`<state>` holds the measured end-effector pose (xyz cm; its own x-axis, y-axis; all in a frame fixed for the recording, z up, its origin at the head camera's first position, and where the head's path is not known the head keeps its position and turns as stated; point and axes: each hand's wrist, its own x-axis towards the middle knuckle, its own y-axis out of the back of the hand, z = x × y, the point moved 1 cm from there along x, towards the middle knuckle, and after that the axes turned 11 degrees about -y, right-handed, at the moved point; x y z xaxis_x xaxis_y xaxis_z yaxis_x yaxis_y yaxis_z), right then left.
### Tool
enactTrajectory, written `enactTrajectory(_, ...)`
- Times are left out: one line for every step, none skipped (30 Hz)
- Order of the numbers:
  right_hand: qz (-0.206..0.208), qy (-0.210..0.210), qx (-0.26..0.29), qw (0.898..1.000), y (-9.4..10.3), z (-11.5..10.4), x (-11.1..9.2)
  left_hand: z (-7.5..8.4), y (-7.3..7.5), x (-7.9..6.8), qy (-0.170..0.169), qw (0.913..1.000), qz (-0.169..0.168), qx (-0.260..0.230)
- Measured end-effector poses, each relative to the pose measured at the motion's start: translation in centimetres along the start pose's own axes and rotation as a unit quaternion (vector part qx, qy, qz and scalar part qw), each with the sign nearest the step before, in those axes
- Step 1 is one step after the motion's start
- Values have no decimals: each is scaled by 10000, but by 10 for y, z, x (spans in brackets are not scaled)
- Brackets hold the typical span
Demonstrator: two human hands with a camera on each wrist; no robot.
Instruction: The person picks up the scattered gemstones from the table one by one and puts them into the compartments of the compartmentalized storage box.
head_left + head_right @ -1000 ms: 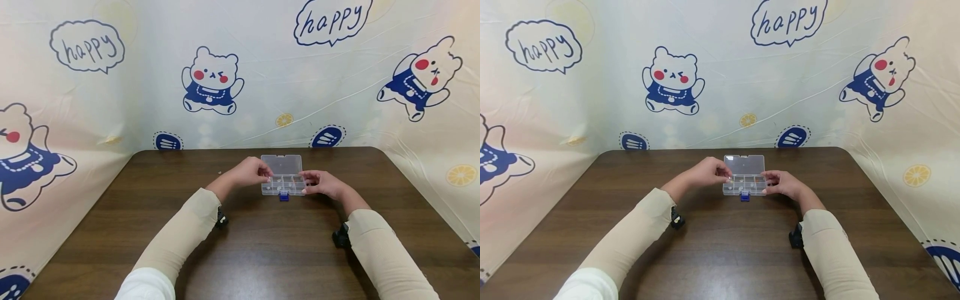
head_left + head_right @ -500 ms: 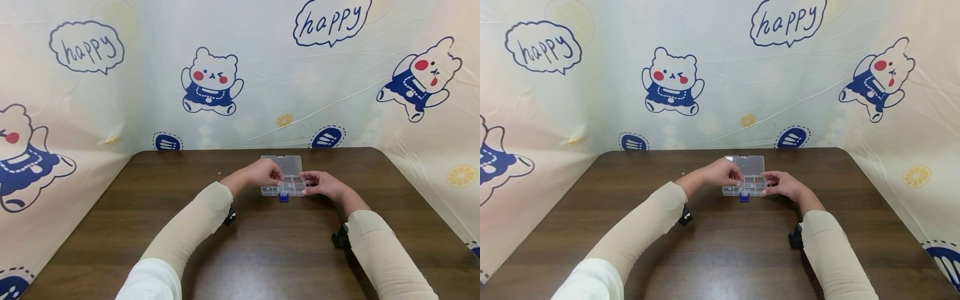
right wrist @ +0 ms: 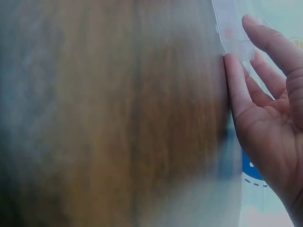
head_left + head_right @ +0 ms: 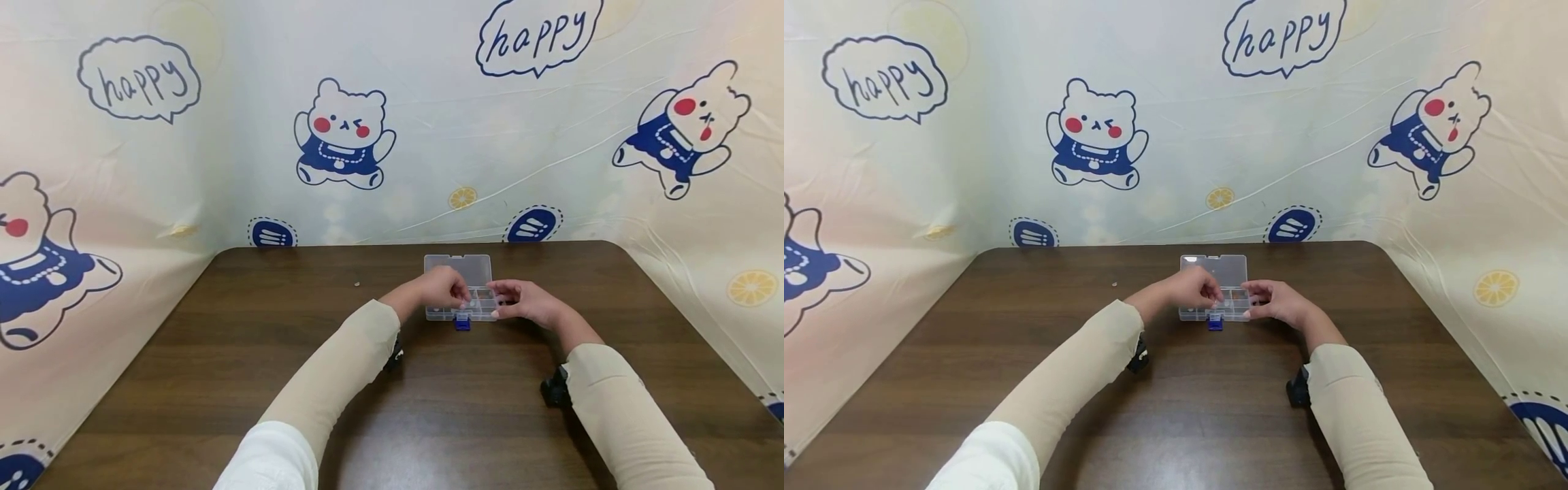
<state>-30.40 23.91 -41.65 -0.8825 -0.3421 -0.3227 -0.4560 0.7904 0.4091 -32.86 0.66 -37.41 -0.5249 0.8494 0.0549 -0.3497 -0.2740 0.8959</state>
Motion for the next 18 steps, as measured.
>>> enactTrajectory(-16, 14, 13, 10000, 0, 0, 0, -1, -1, 0, 9, 10000, 28, -14)
enactTrajectory(-24, 19, 24, 10000, 0, -1, 0, -2, -1, 0, 15, 10000, 55, -45)
enactTrajectory(-42, 40, 27, 10000, 0, -1, 0, -3, -2, 0, 26, 9999, 81, -78)
enactTrajectory(-56, 54, 31, 10000, 0, -1, 0, -4, -2, -1, 48, 9999, 105, -121)
enactTrajectory(-53, 56, 29, 10000, 0, -2, 0, -4, -2, -1, 49, 9998, 133, -163)
enactTrajectory(-55, 74, 18, 10000, 0, -2, 0, -5, -2, -1, 50, 9997, 157, -205)
enactTrajectory(-61, 95, 9, 9999, 0, -2, -1, -5, -2, -2, 52, 9995, 180, -243)
enactTrajectory(-60, 89, 7, 9999, -1, -2, -1, -6, -2, -3, 56, 9994, 204, -287)
enactTrajectory(-69, 91, 6, 9999, -1, -3, 0, -6, -2, -4, 54, 9992, 233, -312)
enactTrajectory(-72, 91, 0, 9999, -1, -3, 0, -6, -1, -5, 51, 9990, 270, -340)
enactTrajectory(-79, 98, -18, 9999, -1, -3, 0, -6, -1, -6, 51, 9988, 312, -374)
enactTrajectory(-70, 89, -27, 9999, -1, -3, 0, -6, -1, -8, 53, 9985, 364, -405)
enactTrajectory(-70, 89, -44, 9999, -1, -3, 0, -5, 0, -10, 60, 9981, 417, -447)
enactTrajectory(-49, 57, -49, 10000, -2, -3, 0, -6, 0, -11, 73, 9976, 478, -490)
enactTrajectory(-38, 49, -78, 10000, -1, -3, 0, -6, 1, -13, 78, 9970, 542, -546)
enactTrajectory(-4, 20, -94, 10000, -1, -2, 0, -6, 1, -14, 92, 9964, 606, -594)
enactTrajectory(11, 1, -115, 9999, -1, -2, 0, -7, 2, -16, 103, 9957, 664, -641)
enactTrajectory(27, -12, -141, 9999, -1, -2, 0, -7, 2, -17, 114, 9950, 720, -677)
